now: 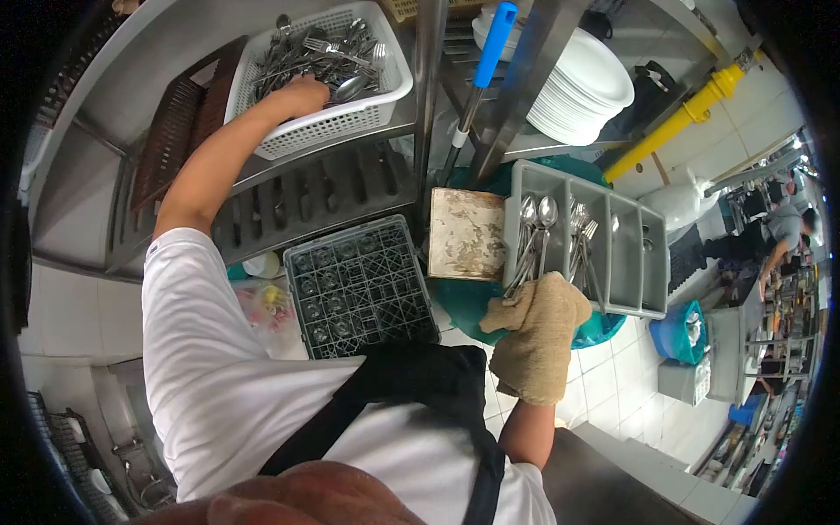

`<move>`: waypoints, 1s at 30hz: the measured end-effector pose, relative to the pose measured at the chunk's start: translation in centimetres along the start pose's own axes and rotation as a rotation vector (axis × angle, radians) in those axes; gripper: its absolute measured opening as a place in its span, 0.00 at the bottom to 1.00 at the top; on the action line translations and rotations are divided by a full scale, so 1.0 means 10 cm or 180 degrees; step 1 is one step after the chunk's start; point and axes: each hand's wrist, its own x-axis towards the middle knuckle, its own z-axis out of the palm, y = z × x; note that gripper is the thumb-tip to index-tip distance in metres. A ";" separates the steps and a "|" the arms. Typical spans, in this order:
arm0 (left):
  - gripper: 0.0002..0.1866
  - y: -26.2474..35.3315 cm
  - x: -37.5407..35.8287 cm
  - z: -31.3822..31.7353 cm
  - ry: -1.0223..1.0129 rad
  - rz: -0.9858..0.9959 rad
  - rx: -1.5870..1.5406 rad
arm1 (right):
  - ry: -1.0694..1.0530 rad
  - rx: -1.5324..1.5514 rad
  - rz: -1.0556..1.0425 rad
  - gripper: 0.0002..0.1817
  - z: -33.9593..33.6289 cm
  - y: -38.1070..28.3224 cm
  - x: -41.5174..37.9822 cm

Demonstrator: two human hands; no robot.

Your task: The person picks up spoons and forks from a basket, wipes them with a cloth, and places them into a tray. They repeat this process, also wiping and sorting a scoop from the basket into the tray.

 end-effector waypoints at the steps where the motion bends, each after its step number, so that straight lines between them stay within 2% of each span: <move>1: 0.18 -0.02 0.06 0.07 0.0179 0.0181 0.0105 | 0.0018 0.0001 -0.0002 0.14 -0.02 0.01 -0.01; 3: 0.16 -0.10 0.14 0.24 0.0532 0.0524 0.0294 | 0.0014 -0.0011 -0.0001 0.14 -0.01 0.00 -0.02; 6: 0.16 -0.13 0.20 0.20 0.0248 0.0592 0.0387 | 0.0036 -0.0023 -0.0021 0.14 -0.02 0.01 -0.03; 9: 0.13 -0.17 0.30 0.30 0.0392 0.0529 0.0018 | 0.0071 -0.0059 -0.0052 0.14 -0.06 0.03 -0.05; 12: 0.13 -0.23 0.17 0.36 0.1017 0.0572 -0.0142 | 0.0129 -0.0092 -0.0066 0.14 -0.09 0.05 -0.07; 15: 0.15 -0.25 0.12 0.30 0.0637 0.0144 -0.0761 | 0.0147 -0.0091 -0.0085 0.14 -0.12 0.05 -0.07; 19: 0.19 -0.50 0.06 0.37 0.1080 0.0376 -0.2124 | 0.0109 -0.0057 -0.0052 0.16 -0.14 0.06 -0.08; 20: 0.21 -0.69 0.21 0.46 0.0883 0.0407 -0.2292 | 0.0099 -0.0043 -0.0040 0.16 -0.14 0.06 -0.08; 23: 0.22 -0.84 0.10 0.26 0.1114 -0.0197 -0.3000 | 0.0102 0.0077 0.0033 0.17 -0.13 0.05 -0.09; 24: 0.24 -0.83 -0.06 0.09 0.1360 -0.0113 -0.3299 | 0.0065 0.0052 0.0065 0.17 -0.13 0.04 -0.09; 25: 0.24 -0.74 -0.28 -0.14 0.1598 -0.0357 -0.3440 | 0.0033 0.0028 0.0090 0.17 -0.14 0.03 -0.09; 27: 0.24 -1.15 -0.10 -0.11 0.1696 -0.0752 -0.3905 | -0.0021 -0.0018 0.0158 0.17 -0.16 -0.01 -0.08; 30: 0.13 -1.32 0.03 -0.03 0.2800 -0.0640 -0.5205 | -0.0088 -0.0076 0.0269 0.17 -0.17 -0.03 -0.09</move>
